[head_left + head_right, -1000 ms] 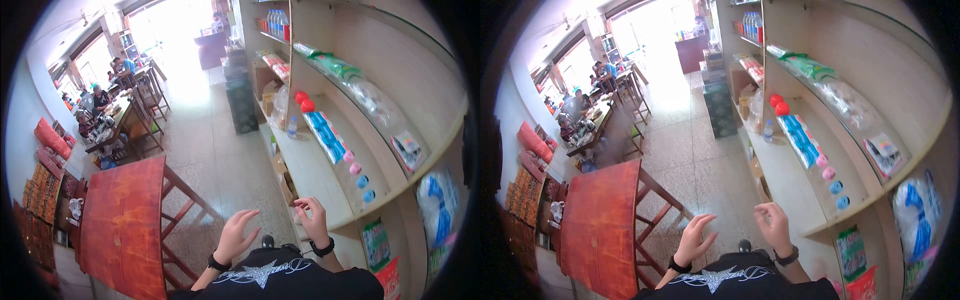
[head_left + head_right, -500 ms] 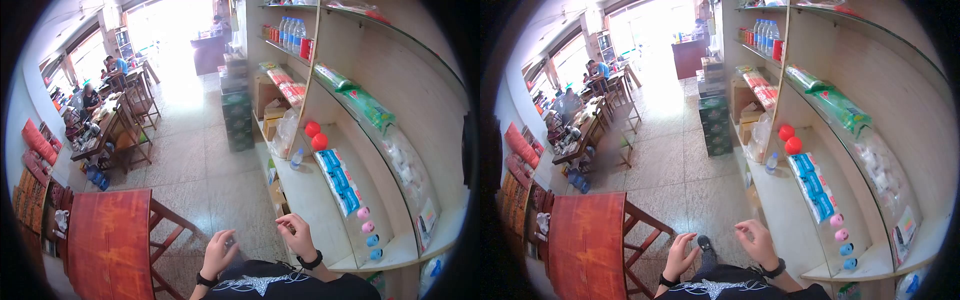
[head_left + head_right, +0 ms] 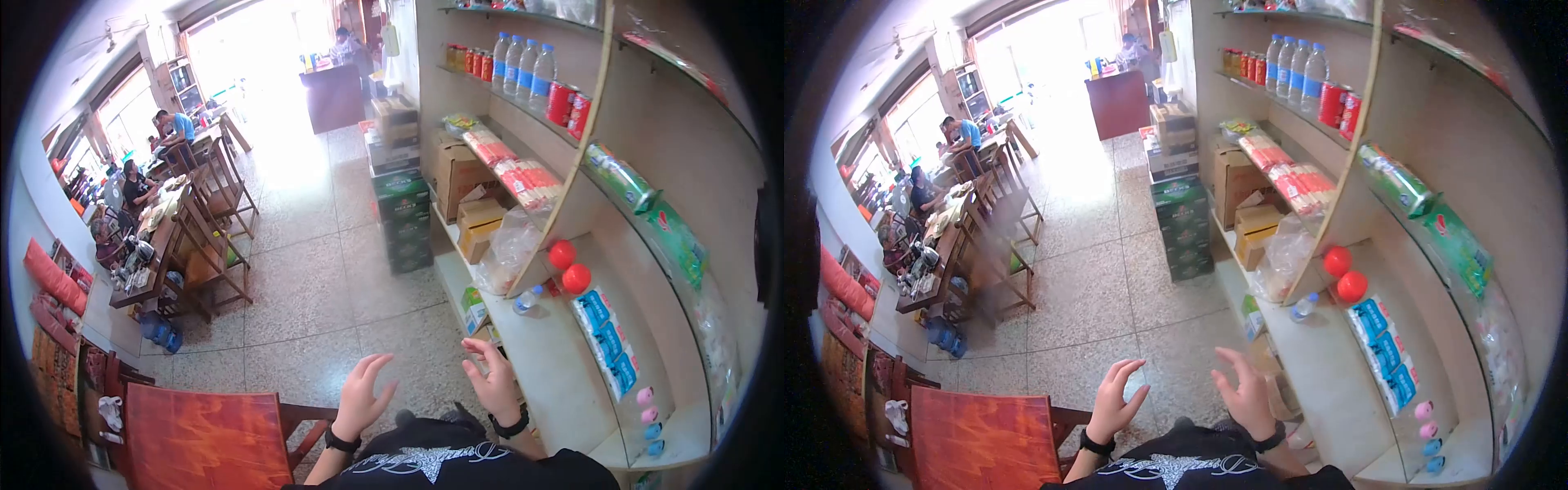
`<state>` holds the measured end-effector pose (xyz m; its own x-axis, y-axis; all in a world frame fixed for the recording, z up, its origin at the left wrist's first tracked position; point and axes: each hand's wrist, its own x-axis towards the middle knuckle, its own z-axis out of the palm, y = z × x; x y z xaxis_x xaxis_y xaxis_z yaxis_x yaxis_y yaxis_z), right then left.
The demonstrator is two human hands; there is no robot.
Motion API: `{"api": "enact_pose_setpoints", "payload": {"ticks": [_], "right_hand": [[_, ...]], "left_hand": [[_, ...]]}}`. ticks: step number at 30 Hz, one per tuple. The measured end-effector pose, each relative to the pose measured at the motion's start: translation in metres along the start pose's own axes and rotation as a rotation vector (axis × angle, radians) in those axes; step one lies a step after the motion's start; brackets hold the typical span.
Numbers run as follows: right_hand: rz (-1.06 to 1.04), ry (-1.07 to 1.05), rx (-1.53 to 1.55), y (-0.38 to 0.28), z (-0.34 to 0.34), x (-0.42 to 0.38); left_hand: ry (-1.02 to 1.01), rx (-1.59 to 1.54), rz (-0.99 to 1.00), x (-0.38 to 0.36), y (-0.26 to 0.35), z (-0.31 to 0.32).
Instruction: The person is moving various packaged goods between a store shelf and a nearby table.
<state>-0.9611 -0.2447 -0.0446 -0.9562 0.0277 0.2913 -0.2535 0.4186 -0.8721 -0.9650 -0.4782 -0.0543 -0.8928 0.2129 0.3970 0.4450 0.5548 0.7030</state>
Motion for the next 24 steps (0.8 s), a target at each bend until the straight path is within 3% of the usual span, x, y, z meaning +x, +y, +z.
{"api": "enact_pose_setpoints", "payload": {"ticks": [6,9,18,24], "right_hand": [[0.087,-0.114,0.080,0.023,0.051,0.055],[0.084,-0.147,0.110,0.031,0.066,0.090],[-0.101,-0.198,0.101,0.068,0.084,0.243],[-0.137,-0.100,0.058,0.098,0.060,0.345]], "left_hand": [[0.050,-0.042,-0.079,0.035,-0.052,-0.001],[0.103,-0.149,-0.215,0.053,-0.066,0.005],[0.161,-0.112,-0.181,0.184,-0.116,0.019],[0.156,-0.004,-0.103,0.289,-0.145,0.035]]}}
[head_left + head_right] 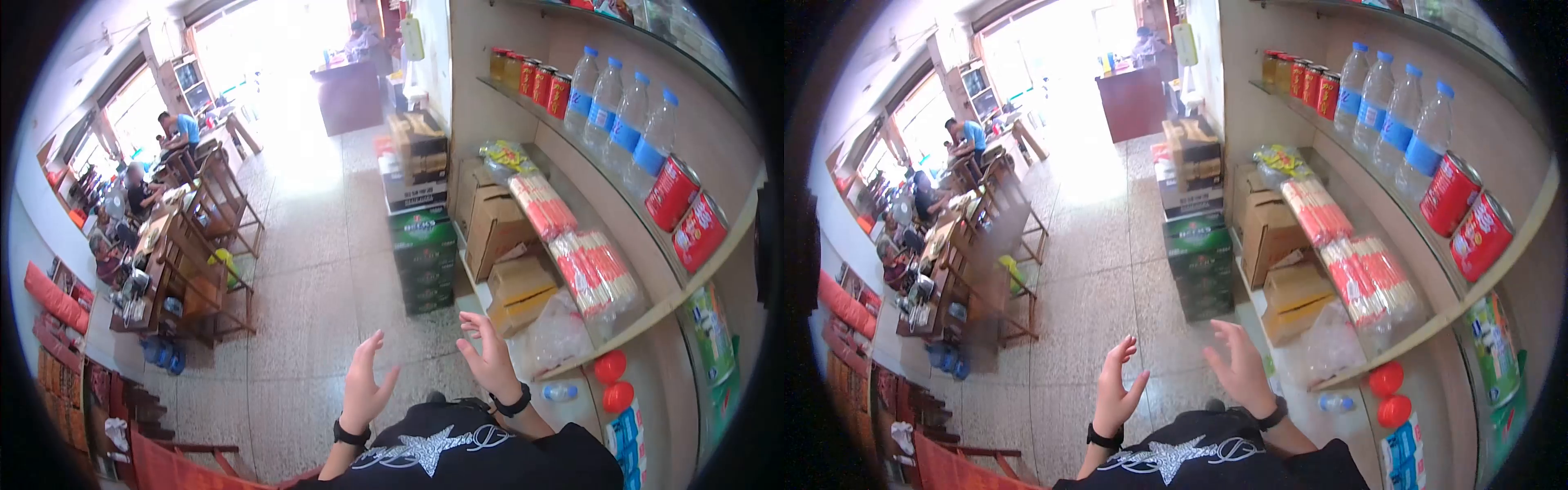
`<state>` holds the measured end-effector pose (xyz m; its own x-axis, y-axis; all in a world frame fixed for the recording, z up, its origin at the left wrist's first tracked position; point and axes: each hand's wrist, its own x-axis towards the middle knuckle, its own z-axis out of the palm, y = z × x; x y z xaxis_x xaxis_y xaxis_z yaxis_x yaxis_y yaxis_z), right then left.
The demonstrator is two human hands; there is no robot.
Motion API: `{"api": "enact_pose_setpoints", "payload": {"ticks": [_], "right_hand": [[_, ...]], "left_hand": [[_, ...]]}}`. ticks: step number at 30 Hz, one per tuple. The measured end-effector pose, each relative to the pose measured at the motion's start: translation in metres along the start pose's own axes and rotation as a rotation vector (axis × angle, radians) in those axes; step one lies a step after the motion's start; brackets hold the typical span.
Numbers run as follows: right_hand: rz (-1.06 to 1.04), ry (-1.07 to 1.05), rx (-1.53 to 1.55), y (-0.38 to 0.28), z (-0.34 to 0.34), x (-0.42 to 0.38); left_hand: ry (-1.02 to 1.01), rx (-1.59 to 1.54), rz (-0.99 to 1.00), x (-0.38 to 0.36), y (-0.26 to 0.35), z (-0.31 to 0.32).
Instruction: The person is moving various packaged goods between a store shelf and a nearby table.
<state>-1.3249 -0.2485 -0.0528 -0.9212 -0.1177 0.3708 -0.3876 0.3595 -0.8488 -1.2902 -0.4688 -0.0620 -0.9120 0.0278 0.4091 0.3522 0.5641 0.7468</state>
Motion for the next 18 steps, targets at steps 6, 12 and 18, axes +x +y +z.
{"api": "enact_pose_setpoints", "payload": {"ticks": [6,12,18], "right_hand": [[0.083,0.030,-0.071,0.034,-0.035,0.038],[0.299,0.258,-0.102,0.072,-0.054,0.041],[0.452,0.506,-0.199,0.101,-0.062,0.059]], "left_hand": [[-0.094,-0.153,-0.020,0.064,-0.016,0.059],[-0.402,-0.176,0.082,0.146,-0.030,0.115],[-0.623,-0.293,0.222,0.231,-0.042,0.177]]}}
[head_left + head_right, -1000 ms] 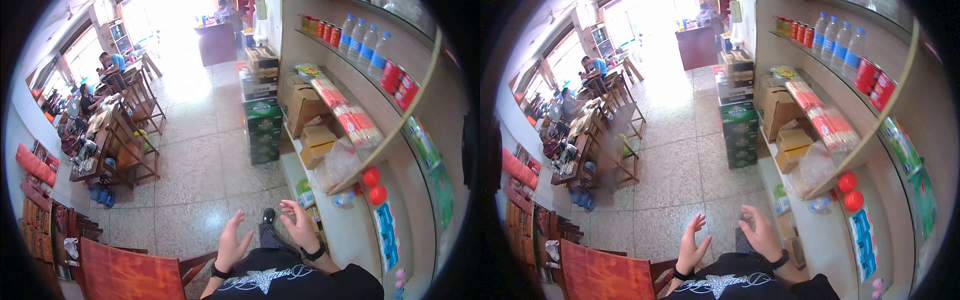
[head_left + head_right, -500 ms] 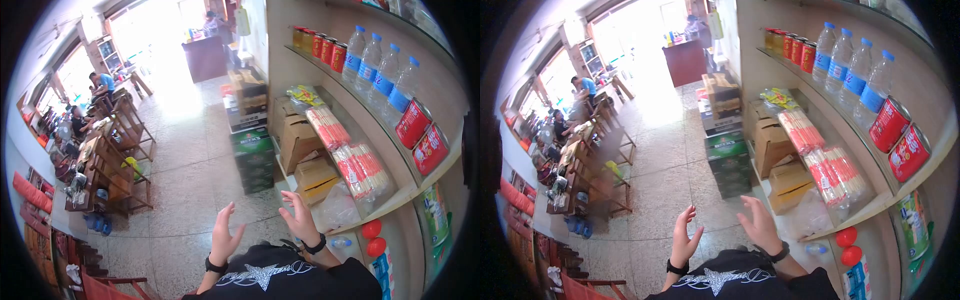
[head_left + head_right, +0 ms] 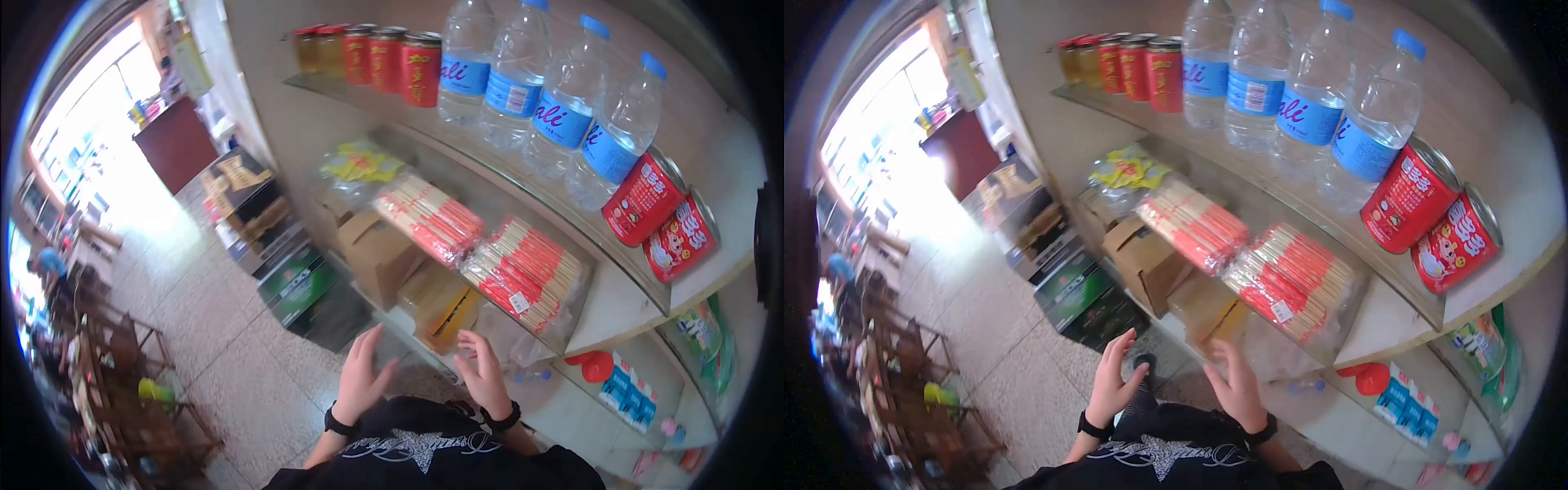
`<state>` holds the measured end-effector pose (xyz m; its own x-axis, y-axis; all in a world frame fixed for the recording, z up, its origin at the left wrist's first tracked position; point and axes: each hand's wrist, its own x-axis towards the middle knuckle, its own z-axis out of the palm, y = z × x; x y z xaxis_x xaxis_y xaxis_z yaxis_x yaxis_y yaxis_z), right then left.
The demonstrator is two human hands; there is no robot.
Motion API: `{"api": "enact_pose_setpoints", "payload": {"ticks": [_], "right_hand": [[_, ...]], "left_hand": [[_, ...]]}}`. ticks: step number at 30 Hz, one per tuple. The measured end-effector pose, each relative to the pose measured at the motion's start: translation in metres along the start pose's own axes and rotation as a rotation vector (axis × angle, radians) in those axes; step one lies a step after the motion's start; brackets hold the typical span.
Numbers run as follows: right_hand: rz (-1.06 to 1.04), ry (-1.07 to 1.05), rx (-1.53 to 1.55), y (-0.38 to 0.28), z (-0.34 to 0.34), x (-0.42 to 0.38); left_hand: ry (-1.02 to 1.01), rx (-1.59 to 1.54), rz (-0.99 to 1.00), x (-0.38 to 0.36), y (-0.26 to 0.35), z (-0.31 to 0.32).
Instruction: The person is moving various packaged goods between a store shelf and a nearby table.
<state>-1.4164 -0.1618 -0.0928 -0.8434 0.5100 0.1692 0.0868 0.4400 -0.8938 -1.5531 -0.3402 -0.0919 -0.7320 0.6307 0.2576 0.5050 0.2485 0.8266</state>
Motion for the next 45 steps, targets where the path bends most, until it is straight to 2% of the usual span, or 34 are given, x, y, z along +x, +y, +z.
{"api": "enact_pose_setpoints", "payload": {"ticks": [4,6,8,12,14,16,18,21,24,27,29,31,33,35,37,38,40,41,43,45], "right_hand": [[0.082,0.276,-0.075,-0.012,0.022,0.032],[0.090,0.368,-0.118,-0.021,0.032,0.046],[0.087,0.473,-0.044,-0.016,0.050,0.059],[0.193,0.454,-0.225,-0.011,0.079,0.076],[0.235,0.484,-0.146,-0.014,0.085,0.088],[0.282,0.559,0.024,0.016,0.093,0.098],[0.301,0.603,0.067,0.027,0.095,0.108],[0.369,0.565,0.000,0.020,0.095,0.117],[0.388,0.590,0.068,0.027,0.101,0.125],[0.291,0.643,-0.016,0.034,0.112,0.133],[0.286,0.601,0.389,0.023,0.115,0.145],[0.296,0.564,0.469,0.017,0.110,0.147],[0.297,0.519,0.558,0.006,0.102,0.151],[0.208,0.794,0.666,-0.012,0.091,0.155],[0.192,0.802,0.774,-0.009,0.083,0.152],[0.184,0.805,0.878,-0.008,0.081,0.151],[0.178,0.780,0.888,-0.006,0.083,0.150],[0.189,0.742,0.933,-0.003,0.085,0.148],[0.196,0.703,0.978,-0.002,0.086,0.147],[0.167,0.725,0.916,-0.006,0.087,0.147]], "left_hand": [[-0.187,-0.035,0.154,0.070,-0.023,-0.021],[-0.198,0.002,0.289,0.109,-0.029,-0.034],[-0.221,-0.004,0.301,0.142,-0.034,-0.045],[-0.301,0.011,0.349,0.182,-0.052,-0.052],[-0.338,0.030,0.404,0.199,-0.062,-0.054],[-0.327,0.002,0.419,0.223,-0.079,-0.050],[-0.352,-0.078,0.420,0.251,-0.099,-0.041],[-0.367,-0.110,0.240,0.277,-0.124,-0.023],[-0.355,-0.119,0.226,0.287,-0.141,-0.006],[-0.426,-0.277,0.171,0.299,-0.158,0.004],[-0.460,-0.363,0.148,0.302,-0.156,0.009],[-0.385,-0.713,-0.018,0.299,-0.131,0.005],[-0.388,-0.706,-0.054,0.300,-0.099,-0.010],[-0.385,-0.694,-0.079,0.304,-0.093,-0.017],[-0.405,-0.738,-0.198,0.309,-0.101,-0.019],[-0.410,-0.736,-0.190,0.312,-0.105,-0.019],[-0.406,-0.590,-0.229,0.315,-0.117,-0.019],[-0.409,-0.587,-0.228,0.314,-0.123,-0.019],[-0.555,-0.631,-0.242,0.313,-0.129,-0.020],[-0.534,-0.653,-0.232,0.307,-0.126,-0.023]]}}
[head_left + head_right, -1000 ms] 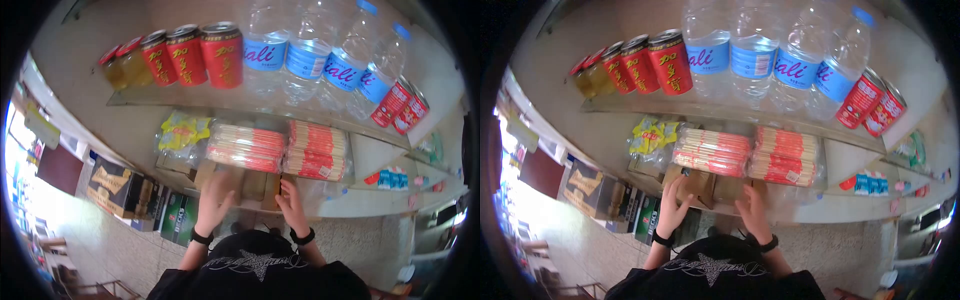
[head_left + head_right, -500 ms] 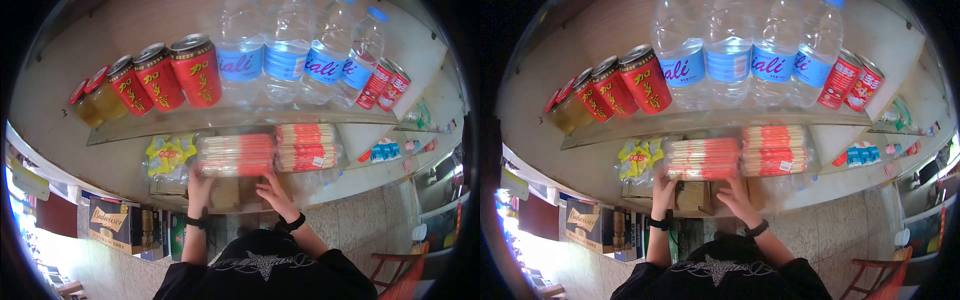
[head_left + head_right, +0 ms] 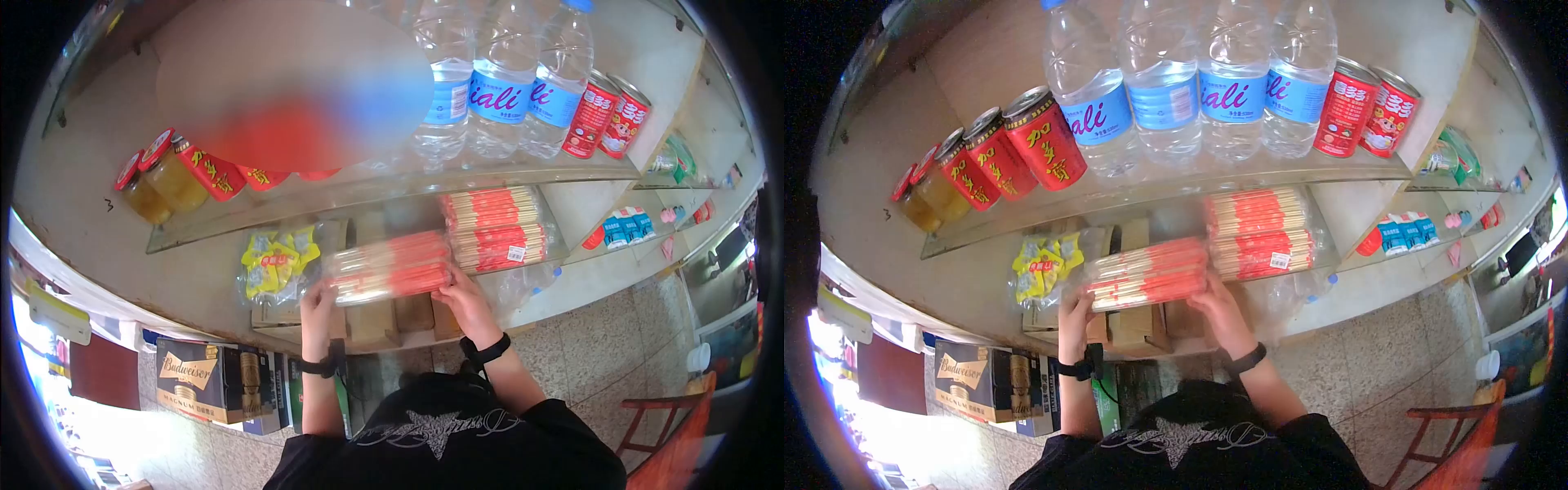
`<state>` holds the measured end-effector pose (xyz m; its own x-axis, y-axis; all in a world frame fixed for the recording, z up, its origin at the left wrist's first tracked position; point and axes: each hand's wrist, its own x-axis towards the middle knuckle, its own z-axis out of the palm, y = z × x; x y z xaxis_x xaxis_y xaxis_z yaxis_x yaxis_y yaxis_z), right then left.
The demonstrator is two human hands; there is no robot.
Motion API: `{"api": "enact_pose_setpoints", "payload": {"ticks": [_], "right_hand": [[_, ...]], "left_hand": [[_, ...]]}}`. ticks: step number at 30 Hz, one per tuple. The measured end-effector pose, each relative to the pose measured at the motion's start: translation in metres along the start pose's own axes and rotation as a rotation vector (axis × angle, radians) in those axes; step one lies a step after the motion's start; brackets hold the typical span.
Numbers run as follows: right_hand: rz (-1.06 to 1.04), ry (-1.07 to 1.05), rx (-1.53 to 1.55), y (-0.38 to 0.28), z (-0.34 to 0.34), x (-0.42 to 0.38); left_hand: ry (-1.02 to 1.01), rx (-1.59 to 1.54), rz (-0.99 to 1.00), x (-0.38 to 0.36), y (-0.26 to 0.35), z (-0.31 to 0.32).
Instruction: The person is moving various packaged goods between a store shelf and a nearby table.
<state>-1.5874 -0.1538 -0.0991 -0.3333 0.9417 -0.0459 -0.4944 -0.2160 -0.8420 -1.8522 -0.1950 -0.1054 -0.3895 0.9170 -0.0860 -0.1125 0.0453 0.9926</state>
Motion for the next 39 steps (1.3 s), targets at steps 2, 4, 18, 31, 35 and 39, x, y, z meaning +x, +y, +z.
{"api": "enact_pose_setpoints", "payload": {"ticks": [2,4,18,31,35,39], "right_hand": [[-0.044,-0.020,-0.044,0.004,-0.005,0.002],[-0.095,-0.026,-0.084,0.001,-0.006,0.000],[-0.110,0.275,-0.034,-0.016,-0.046,-0.100],[-0.376,0.648,-0.070,-0.067,-0.111,-0.301],[-0.425,0.847,-0.063,-0.078,-0.143,-0.412],[-0.540,1.100,-0.041,-0.083,-0.159,-0.535]], "left_hand": [[0.007,-0.017,0.015,-0.011,0.006,0.003],[0.114,-0.034,0.095,-0.022,0.012,0.003],[-0.085,-0.019,0.327,-0.105,0.025,0.056],[-0.567,0.045,0.475,-0.200,0.019,0.182],[-0.801,0.028,0.392,-0.275,-0.004,0.238],[-1.032,-0.096,0.265,-0.366,-0.029,0.300]]}}
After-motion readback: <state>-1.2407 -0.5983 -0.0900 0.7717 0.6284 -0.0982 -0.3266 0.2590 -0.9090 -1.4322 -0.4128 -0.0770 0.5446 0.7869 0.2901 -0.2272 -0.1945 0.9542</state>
